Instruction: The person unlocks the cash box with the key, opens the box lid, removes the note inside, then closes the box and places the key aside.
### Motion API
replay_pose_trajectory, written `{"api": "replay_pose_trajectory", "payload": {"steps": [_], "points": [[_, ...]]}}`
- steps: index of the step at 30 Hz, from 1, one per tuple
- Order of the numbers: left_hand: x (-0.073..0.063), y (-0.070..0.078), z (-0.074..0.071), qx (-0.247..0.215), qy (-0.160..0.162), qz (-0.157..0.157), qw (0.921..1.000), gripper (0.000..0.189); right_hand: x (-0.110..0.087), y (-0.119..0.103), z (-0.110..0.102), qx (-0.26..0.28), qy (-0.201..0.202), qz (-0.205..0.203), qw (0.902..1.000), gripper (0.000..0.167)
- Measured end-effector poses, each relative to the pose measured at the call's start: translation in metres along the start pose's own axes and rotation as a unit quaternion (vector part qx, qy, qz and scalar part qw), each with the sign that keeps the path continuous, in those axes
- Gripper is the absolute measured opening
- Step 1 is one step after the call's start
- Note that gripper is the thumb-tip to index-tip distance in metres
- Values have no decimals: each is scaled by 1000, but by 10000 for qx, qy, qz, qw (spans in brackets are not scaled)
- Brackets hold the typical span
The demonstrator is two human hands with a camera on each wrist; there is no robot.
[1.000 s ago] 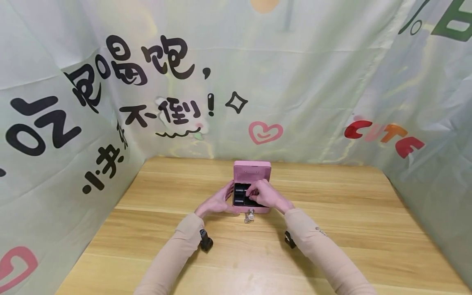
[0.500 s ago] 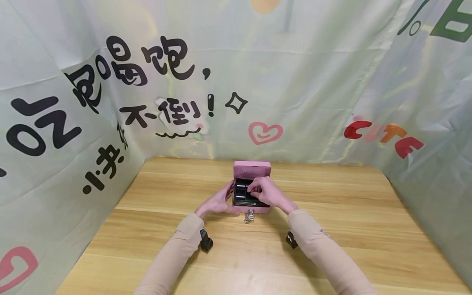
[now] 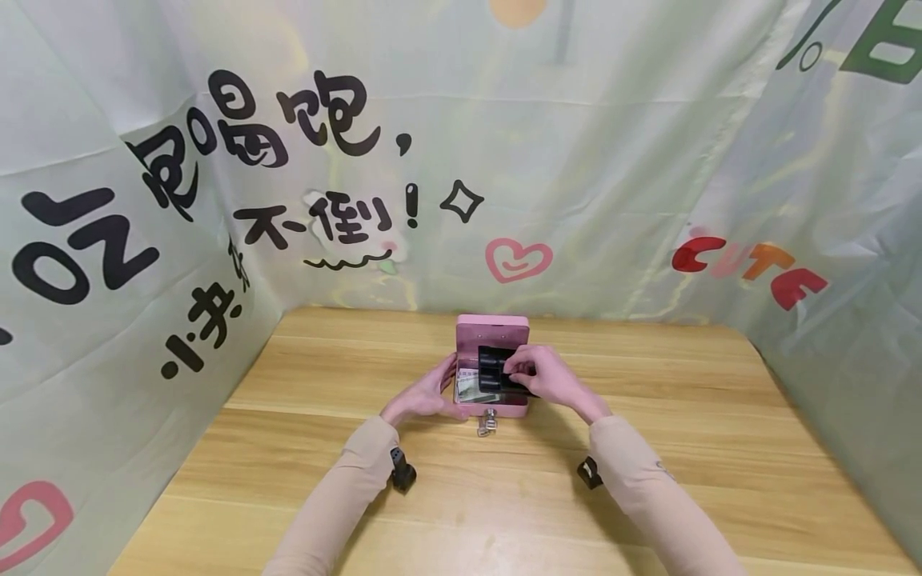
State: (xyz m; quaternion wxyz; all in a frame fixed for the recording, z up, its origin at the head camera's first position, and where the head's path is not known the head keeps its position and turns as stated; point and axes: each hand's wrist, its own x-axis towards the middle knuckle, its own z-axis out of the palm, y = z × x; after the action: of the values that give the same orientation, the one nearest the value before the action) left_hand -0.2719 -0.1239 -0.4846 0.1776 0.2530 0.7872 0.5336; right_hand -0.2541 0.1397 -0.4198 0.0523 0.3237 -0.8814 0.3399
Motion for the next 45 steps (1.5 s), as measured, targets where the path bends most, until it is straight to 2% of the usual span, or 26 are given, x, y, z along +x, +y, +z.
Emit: {"api": "replay_pose_trajectory", "payload": {"steps": [5, 14, 19, 27, 35, 45], "points": [[1, 0, 1, -41, -25, -84, 10000, 118, -13, 4, -13, 108, 13, 71, 9999, 8], [1, 0, 1, -61, -73, -23, 10000, 118, -31, 23, -30, 82, 218, 163, 9996, 10], [1, 2, 2, -10, -81, -6, 10000, 119, -40, 34, -39, -27, 374, 206, 9991, 10], [3, 1, 3, -166, -100, 55, 9998, 119, -50, 51, -50, -253, 392, 377, 9982, 13], [2, 3, 3, -214, -58, 80, 9997, 116, -53, 66, -60, -343, 236, 770, 9962, 12], [2, 4, 2, -121, -28, 90, 9999, 115, -47, 84, -55, -353, 133, 969, 9946, 13]]}}
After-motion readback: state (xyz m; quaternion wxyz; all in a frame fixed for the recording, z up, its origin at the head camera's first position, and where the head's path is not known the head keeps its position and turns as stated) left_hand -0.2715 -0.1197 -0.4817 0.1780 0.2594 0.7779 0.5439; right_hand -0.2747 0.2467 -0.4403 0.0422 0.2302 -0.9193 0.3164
